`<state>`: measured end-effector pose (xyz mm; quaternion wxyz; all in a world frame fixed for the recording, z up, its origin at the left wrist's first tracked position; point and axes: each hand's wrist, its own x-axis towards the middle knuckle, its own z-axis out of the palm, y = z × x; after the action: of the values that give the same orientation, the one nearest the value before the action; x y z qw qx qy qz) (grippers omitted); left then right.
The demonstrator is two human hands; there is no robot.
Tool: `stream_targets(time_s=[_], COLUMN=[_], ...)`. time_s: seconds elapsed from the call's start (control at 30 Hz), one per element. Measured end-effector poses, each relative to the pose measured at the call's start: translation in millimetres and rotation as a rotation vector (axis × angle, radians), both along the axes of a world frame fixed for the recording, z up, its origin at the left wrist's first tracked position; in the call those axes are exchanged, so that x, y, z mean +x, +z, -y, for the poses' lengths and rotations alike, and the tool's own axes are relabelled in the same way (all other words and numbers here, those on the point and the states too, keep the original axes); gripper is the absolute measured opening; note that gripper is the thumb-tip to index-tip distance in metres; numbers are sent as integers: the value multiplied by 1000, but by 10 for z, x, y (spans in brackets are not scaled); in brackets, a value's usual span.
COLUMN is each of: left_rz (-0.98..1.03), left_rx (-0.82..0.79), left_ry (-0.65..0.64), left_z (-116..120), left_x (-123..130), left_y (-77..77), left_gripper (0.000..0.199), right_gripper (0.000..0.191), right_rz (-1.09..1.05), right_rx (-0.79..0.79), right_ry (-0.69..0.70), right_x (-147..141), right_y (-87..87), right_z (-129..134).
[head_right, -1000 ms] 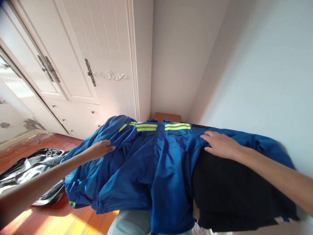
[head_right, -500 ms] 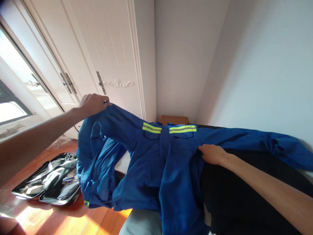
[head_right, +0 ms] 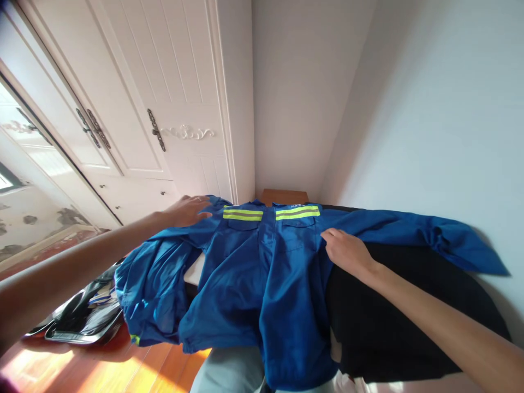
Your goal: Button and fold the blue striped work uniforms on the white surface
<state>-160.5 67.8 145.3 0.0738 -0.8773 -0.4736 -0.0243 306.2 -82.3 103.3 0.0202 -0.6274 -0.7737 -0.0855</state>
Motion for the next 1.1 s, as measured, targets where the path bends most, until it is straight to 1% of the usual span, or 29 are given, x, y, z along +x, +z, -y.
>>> stream_targets(time_s=[0.07,0.1,0.13,0.2,0.27,0.33,0.43,0.5,0.57,0.63,0.7,0.83,0.93,1.03,1.1], left_rz=[36,41,36,19,-3,-36,-53,-35,-21,-12,3,16,12,-16,-17], left_rx=[-99,-127,-143,-165,-193,-223,-240,-228,-213,-205,-201,-189,-167,-125,-85], left_ry=[-92,-119,-138,-162,-155,-112,-57,-65,-89,-106,-112,-129,-149,-168,-220], left_z=[166,227,267,289,249,177,56,-23,-102,-182,-263,-399,-418,-298,-141], left_x=[87,143,208,361,520,646,706,667,605,555,535,551,578,624,666], left_y=[-271,-399,-517,-718,-869,-980,-1101,-1159,-1203,-1234,-1254,-1259,-1223,-1160,-1127], left_gripper=[52,54,55,56,60,65,71,72,73,74,75,79,78,70,57], right_gripper=[36,36,35,37,44,52,62,70,76,80,82,89,92,90,89], right_rz=[0,-6,-20,-47,-75,-123,-163,-153,-155,-161,-159,-178,-204,-203,-199], right_rx=[109,128,118,40,-70,-175,-298,-339,-355,-354,-352,-387,-432,-464,-428], right_ry=[55,92,140,228,267,246,197,185,189,203,207,199,177,144,151], right_x=[-140,-231,-332,-554,-778,-973,-1133,-1116,-1013,-872,-748,-647,-661,-728,-822], right_y=[54,73,81,56,-26,-150,-368,-501,-607,-678,-713,-708,-676,-623,-569], right_z=[-41,-74,-119,-235,-372,-504,-654,-724,-786,-846,-903,-986,-1018,-984,-886])
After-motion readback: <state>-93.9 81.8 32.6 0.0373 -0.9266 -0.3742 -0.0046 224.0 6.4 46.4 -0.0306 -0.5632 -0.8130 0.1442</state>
